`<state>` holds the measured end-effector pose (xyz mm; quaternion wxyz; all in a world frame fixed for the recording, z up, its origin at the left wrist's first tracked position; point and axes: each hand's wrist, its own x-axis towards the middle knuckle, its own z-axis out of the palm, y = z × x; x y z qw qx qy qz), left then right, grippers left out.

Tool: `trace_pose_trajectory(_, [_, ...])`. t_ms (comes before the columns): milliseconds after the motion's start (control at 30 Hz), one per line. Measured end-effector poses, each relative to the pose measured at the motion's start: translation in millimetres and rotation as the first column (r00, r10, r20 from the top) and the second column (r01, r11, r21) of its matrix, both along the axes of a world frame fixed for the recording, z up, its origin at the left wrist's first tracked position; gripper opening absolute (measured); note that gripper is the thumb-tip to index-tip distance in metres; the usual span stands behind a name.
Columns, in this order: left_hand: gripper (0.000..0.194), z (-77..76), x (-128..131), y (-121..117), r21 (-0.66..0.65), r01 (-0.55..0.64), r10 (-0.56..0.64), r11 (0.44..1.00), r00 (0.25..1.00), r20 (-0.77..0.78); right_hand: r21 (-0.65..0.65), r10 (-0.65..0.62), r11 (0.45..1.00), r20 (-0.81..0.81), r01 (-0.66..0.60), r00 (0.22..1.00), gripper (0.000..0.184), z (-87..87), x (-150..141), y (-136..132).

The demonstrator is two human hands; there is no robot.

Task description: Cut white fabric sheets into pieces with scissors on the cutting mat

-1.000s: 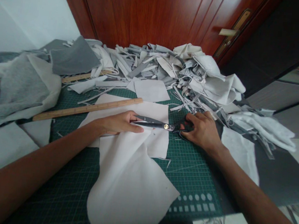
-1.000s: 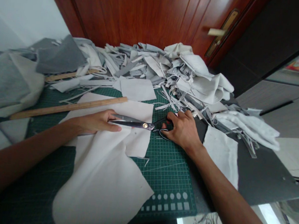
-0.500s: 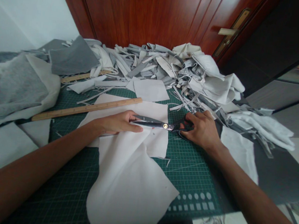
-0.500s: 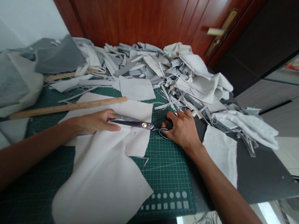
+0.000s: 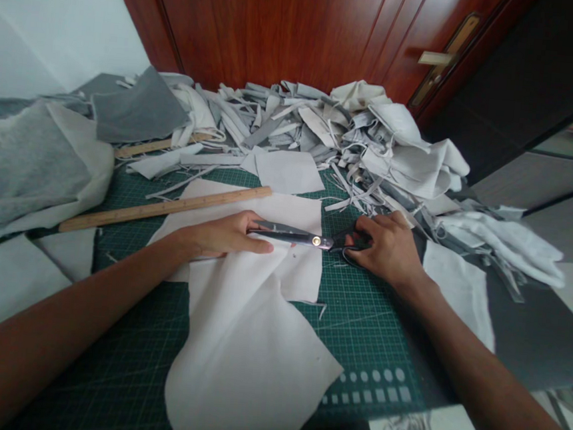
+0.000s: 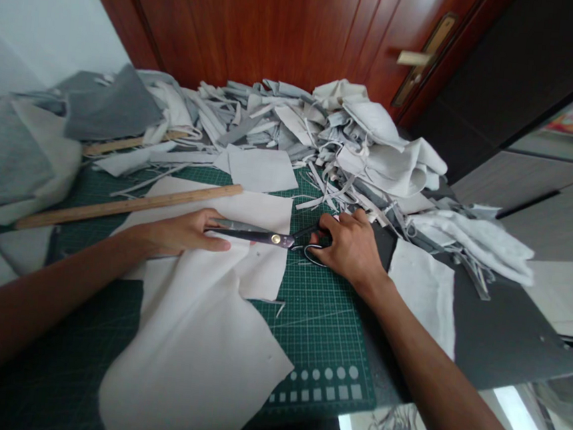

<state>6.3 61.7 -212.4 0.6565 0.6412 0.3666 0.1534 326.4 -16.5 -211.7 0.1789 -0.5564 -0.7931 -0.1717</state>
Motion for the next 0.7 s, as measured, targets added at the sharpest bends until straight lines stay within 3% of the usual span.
trace_pose_trajectory(300, [0.044, 4.0, 3, 0, 0.018, 0.005, -0.004, 1.000, 1.000, -0.031, -0.037, -0.016, 0.999, -0.004, 0.016, 1.000, 0.016, 1.1, -4, -2])
trace_pose_trajectory(533, [0.033, 9.4, 3, 1, 0.025, 0.093, -0.091, 0.995, 0.994, -0.058, -0.066, -0.031, 0.997, 0.029, 0.033, 0.999, 0.016, 4.3, -10, -5])
trace_pose_trajectory(700, [0.038, 5.7, 1, 1, 0.021, 0.072, -0.069, 0.997, 0.993, -0.091, -0.052, -0.033, 0.998, 0.016, 0.034, 0.999, 0.015, 6.5, -10, -5])
